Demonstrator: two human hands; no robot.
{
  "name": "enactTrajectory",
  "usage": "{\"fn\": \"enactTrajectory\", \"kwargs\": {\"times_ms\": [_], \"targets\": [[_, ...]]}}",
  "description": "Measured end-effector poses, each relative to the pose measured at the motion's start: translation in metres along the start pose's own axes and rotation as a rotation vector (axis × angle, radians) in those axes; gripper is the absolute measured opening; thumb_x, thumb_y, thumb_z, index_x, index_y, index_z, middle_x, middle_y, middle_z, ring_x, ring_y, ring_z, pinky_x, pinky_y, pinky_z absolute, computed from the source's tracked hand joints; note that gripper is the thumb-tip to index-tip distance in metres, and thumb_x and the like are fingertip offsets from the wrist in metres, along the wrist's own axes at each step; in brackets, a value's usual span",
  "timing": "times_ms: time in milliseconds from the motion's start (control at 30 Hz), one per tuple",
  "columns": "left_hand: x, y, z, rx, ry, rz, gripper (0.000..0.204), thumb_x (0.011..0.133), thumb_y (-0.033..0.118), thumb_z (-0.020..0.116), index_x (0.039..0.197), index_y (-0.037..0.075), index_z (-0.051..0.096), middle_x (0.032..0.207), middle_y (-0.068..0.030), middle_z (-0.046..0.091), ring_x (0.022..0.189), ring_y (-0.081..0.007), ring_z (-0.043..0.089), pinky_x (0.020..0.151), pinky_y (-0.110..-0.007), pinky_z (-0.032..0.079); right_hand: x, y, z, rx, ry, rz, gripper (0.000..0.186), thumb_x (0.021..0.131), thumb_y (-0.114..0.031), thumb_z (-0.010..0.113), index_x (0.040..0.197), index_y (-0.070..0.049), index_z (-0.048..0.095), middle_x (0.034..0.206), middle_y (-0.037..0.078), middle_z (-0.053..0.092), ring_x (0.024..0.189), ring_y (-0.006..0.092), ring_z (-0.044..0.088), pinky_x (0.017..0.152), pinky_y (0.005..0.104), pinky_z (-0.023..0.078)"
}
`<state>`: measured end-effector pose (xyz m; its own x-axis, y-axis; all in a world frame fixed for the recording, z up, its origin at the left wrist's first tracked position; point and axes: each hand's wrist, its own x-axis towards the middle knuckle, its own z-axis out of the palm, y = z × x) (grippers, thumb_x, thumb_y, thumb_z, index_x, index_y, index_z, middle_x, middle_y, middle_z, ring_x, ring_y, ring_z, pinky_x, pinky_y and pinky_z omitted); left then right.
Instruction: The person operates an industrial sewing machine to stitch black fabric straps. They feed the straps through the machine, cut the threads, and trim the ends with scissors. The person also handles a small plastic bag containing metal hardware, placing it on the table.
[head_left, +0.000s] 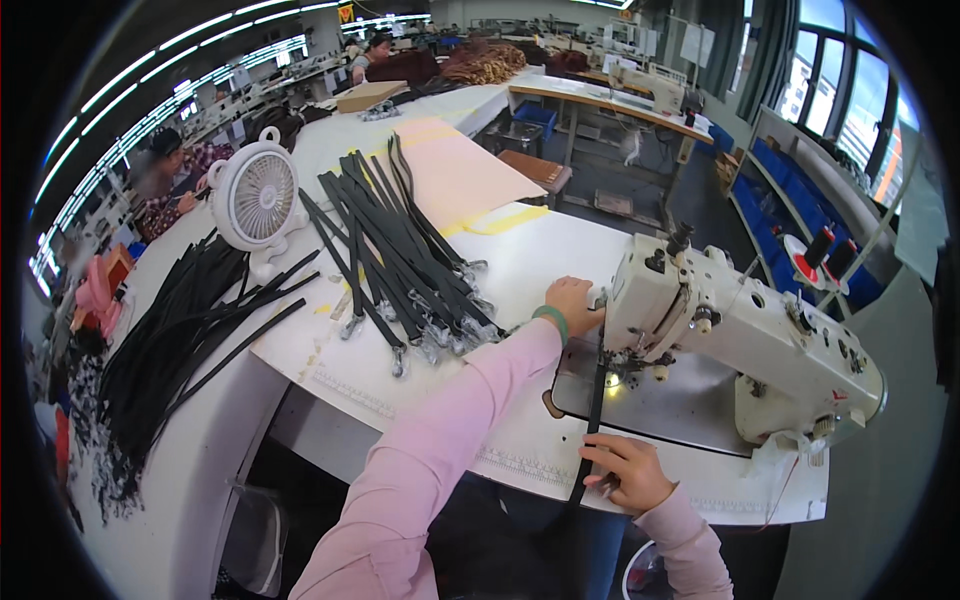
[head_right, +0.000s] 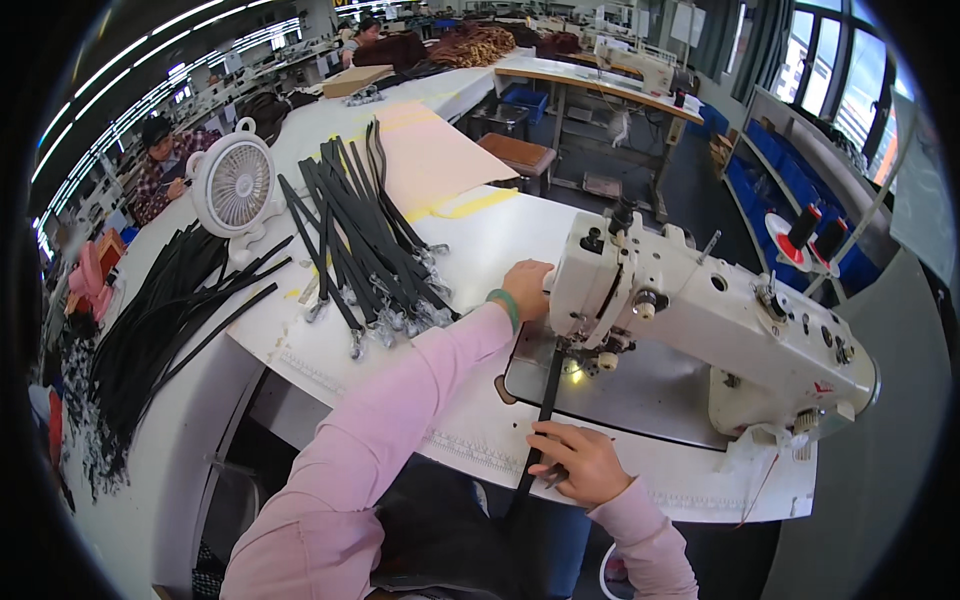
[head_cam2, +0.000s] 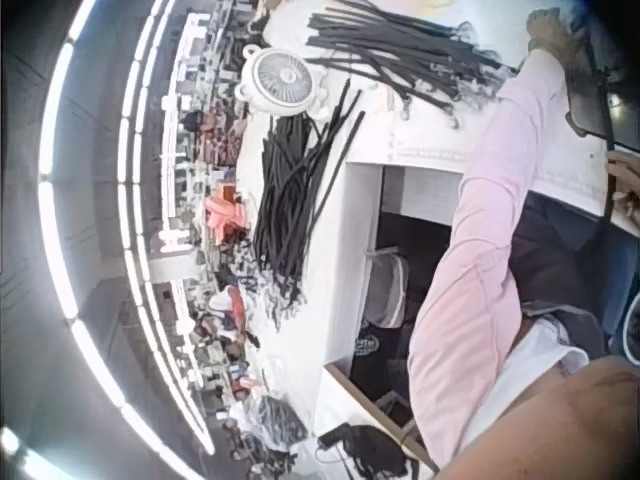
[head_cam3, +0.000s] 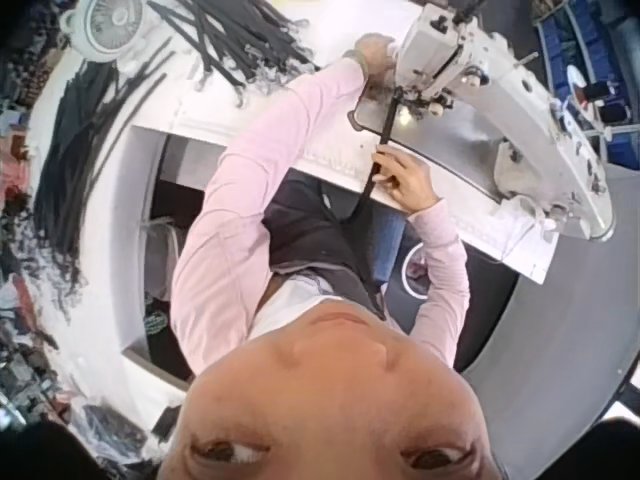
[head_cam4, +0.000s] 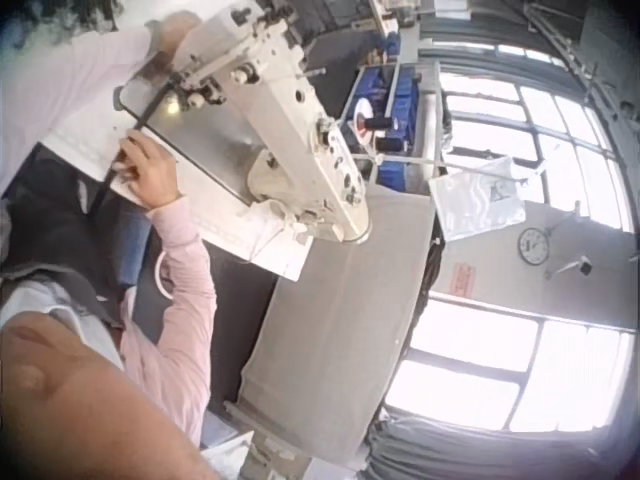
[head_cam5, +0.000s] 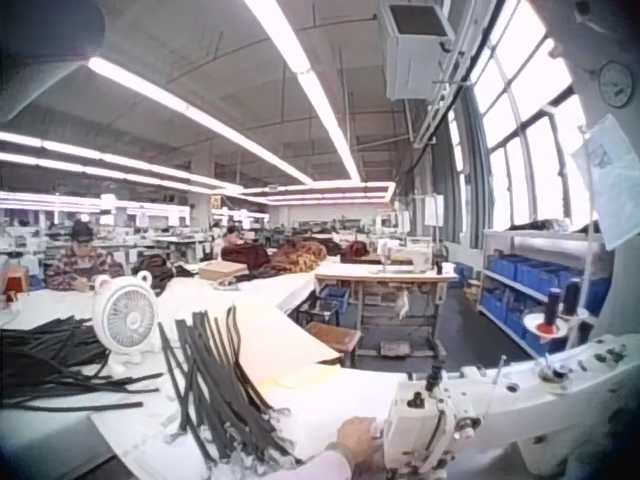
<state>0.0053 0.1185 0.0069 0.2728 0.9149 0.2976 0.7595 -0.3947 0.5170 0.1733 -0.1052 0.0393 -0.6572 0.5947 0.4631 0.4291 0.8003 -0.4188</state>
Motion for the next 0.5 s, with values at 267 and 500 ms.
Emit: {"fn": "enactTrajectory", "kwargs": {"times_ms": [267,500], "targets": [[0.071,-0.021,0.048,0.188,-0.181,-0.003,0.047,0.079,0.036,0.049,0.119,0.01,0.048,0.134,-0.0119,0.037,0.123,-0.031,0.034,0.097,-0.062,0.019,0.002,0.007,0.002,0.231,0.034,0.294,0.044,0.064,-0.008,0.072,0.105,-0.006,0.058,0.108,0.01,0.057,0.071,0.0214,0.057,0.059,0.0286,0.048],[0.057,-0.019,0.001,-1.428,-0.141,-0.226,0.07,0.064,-0.004,0.067,0.127,-0.004,0.034,0.083,-0.0106,0.06,0.071,-0.0166,0.057,0.065,-0.028,0.044,-0.014,0.022,0.003,0.183,0.149,0.261,0.035,0.066,-0.002,0.067,0.1,-0.003,0.059,0.102,0.011,0.058,0.069,0.024,0.057,0.059,0.0307,0.048]]}}
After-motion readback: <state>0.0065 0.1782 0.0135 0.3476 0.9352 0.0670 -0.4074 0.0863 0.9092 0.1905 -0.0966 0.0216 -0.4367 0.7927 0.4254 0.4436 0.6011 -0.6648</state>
